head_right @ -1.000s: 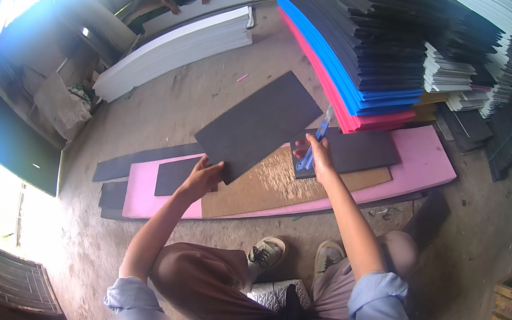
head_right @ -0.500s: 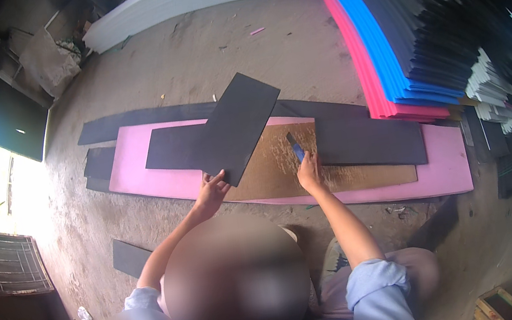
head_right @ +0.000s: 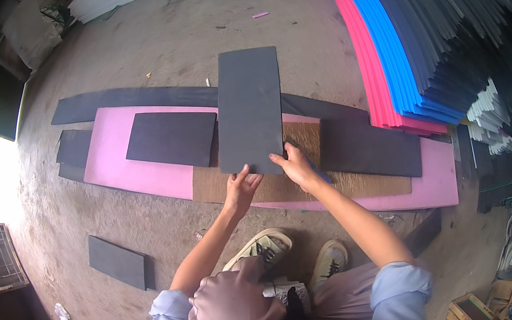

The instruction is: The person sits on the floor and uses a utility knife to cut black foam sheets into rectangular pieces. They repeatedly align the foam on a pink mat, score the material, and separate the cut sections, stacking the finished pieces nearby.

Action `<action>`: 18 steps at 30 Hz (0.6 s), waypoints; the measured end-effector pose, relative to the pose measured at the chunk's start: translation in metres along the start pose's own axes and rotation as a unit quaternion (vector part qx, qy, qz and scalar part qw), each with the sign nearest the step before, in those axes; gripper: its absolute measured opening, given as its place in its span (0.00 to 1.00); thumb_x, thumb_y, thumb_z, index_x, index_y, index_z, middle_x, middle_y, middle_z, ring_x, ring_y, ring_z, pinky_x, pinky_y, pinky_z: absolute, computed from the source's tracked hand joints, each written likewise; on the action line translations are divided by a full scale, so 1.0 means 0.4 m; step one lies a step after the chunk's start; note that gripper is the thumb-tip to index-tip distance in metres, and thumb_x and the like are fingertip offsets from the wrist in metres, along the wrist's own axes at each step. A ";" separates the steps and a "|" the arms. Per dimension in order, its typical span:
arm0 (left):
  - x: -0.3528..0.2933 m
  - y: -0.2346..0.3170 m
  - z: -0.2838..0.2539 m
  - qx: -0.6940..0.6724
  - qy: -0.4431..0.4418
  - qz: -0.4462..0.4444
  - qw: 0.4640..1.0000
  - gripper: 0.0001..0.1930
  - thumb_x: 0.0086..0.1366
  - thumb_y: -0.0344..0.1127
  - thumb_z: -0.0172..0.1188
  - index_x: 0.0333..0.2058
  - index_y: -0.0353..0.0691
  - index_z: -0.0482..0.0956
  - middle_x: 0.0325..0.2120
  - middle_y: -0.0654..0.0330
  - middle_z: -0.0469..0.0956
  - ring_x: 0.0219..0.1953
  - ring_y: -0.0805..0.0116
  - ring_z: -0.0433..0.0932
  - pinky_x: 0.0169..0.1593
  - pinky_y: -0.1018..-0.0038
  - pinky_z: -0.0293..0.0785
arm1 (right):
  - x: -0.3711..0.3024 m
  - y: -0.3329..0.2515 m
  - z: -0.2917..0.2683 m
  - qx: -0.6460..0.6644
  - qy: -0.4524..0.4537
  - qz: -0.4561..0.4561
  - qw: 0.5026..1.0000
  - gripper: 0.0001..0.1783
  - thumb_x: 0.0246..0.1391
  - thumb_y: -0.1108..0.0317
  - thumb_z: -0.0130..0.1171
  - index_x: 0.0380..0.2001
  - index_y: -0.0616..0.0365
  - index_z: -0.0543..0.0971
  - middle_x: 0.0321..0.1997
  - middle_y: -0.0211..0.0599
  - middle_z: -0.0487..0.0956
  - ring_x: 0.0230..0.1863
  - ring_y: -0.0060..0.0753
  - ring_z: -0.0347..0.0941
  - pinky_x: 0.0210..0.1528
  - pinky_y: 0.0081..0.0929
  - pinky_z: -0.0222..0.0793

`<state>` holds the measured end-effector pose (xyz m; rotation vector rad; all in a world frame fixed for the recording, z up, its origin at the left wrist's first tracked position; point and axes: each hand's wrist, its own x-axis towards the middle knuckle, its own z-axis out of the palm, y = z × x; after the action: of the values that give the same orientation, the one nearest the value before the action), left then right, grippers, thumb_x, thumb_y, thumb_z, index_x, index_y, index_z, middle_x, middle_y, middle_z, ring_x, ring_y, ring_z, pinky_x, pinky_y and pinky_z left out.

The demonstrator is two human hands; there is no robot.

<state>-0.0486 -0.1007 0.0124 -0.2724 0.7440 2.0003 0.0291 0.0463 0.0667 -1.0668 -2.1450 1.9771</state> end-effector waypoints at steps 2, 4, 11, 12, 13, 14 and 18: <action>-0.018 0.018 -0.024 0.010 -0.010 0.035 0.999 0.25 0.58 0.29 0.56 0.51 0.41 0.54 0.45 0.54 0.64 0.51 0.58 0.66 0.58 0.62 0.61 | -0.003 -0.008 -0.031 -0.016 -0.006 -0.007 1.000 0.17 0.53 0.69 0.52 0.45 0.66 0.67 0.45 0.39 0.73 0.47 0.27 0.67 0.50 0.24 0.60; -0.029 0.047 -0.060 0.053 -0.031 0.077 0.995 0.27 0.57 0.27 0.56 0.53 0.41 0.53 0.46 0.53 0.66 0.49 0.60 0.69 0.55 0.64 0.66 | -0.014 -0.028 -0.058 0.006 -0.026 -0.010 1.000 0.17 0.52 0.72 0.52 0.45 0.67 0.68 0.42 0.39 0.74 0.44 0.27 0.69 0.49 0.24 0.62; -0.033 0.094 0.135 0.463 -0.274 0.073 0.840 0.29 0.52 0.23 0.60 0.51 0.41 0.55 0.37 0.56 0.71 0.40 0.67 0.74 0.46 0.74 0.73 | -0.186 -0.099 -0.265 -0.108 0.035 -0.080 0.990 0.16 0.47 0.69 0.58 0.39 0.66 0.72 0.35 0.37 0.77 0.37 0.24 0.72 0.41 0.24 0.66; -0.036 0.094 0.186 0.511 -0.304 0.056 0.802 0.32 0.52 0.23 0.61 0.53 0.39 0.54 0.42 0.53 0.70 0.42 0.66 0.73 0.48 0.73 0.72 | -0.224 -0.098 -0.289 -0.078 0.050 -0.096 0.991 0.16 0.47 0.69 0.59 0.39 0.66 0.72 0.35 0.37 0.77 0.37 0.23 0.71 0.40 0.24 0.66; -0.042 0.088 0.239 0.540 -0.324 0.069 0.774 0.30 0.52 0.23 0.60 0.51 0.38 0.54 0.41 0.52 0.70 0.41 0.65 0.73 0.46 0.72 0.73 | -0.267 -0.096 -0.315 -0.048 0.066 -0.112 0.990 0.16 0.47 0.69 0.59 0.39 0.66 0.72 0.34 0.36 0.76 0.36 0.23 0.71 0.40 0.23 0.66; -0.049 0.073 0.300 0.564 -0.346 0.085 0.745 0.29 0.52 0.23 0.60 0.49 0.38 0.55 0.40 0.52 0.71 0.41 0.65 0.74 0.45 0.72 0.74 | -0.313 -0.095 -0.349 -0.021 0.083 -0.131 0.988 0.16 0.47 0.69 0.59 0.39 0.66 0.71 0.34 0.35 0.76 0.36 0.22 0.71 0.40 0.23 0.66; -0.054 -0.070 0.498 0.608 -0.457 0.126 0.637 0.25 0.51 0.21 0.59 0.45 0.36 0.56 0.37 0.50 0.73 0.38 0.60 0.76 0.41 0.71 0.76 | -0.496 -0.017 -0.518 0.040 0.150 -0.154 0.976 0.15 0.46 0.68 0.62 0.35 0.64 0.71 0.31 0.32 0.76 0.32 0.19 0.70 0.34 0.21 0.66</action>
<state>0.0077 0.0146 0.1689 1.5896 1.2299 1.1263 0.2729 0.1275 0.1940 -0.8899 -1.9199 1.6320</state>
